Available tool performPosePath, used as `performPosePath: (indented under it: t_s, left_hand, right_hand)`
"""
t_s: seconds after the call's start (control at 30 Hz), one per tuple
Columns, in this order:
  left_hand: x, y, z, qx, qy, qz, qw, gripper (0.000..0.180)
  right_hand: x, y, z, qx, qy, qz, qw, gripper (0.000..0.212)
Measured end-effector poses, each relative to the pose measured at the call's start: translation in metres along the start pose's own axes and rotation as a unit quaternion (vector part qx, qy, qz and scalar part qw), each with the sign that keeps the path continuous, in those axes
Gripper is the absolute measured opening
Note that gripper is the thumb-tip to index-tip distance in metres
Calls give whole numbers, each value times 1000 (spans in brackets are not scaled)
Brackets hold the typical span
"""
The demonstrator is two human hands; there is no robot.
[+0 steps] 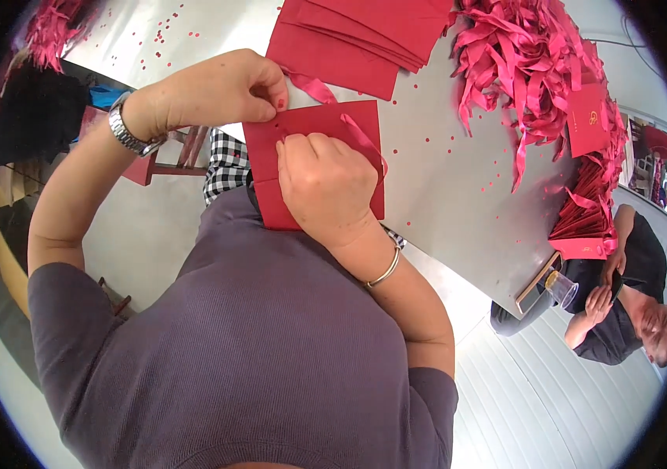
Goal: The person threads pink ribbons through red gift bags by hand to create handles.
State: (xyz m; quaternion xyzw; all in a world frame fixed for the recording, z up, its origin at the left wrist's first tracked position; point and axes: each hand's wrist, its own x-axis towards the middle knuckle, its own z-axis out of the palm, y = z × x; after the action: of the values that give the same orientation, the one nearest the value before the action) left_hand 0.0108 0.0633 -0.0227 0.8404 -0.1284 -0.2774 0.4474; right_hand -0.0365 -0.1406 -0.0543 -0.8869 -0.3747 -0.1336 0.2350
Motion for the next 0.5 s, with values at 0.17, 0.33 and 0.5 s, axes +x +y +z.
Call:
performPosePath:
  t_s: [0.17,0.33,0.5]
  left_hand:
    - [-1,0,0,20,17,8,1000,13]
    - [-10,6,2,2,23,14,1000,12]
    - [-3,-15,13,19,70,33,997,16]
  right_hand:
    - [8,2,-2,7,-44,14,999,12]
    - [16,-4,-13,-14,-52,-7,999,22]
    - [24,-6,-8,-14,-117,7,993,16]
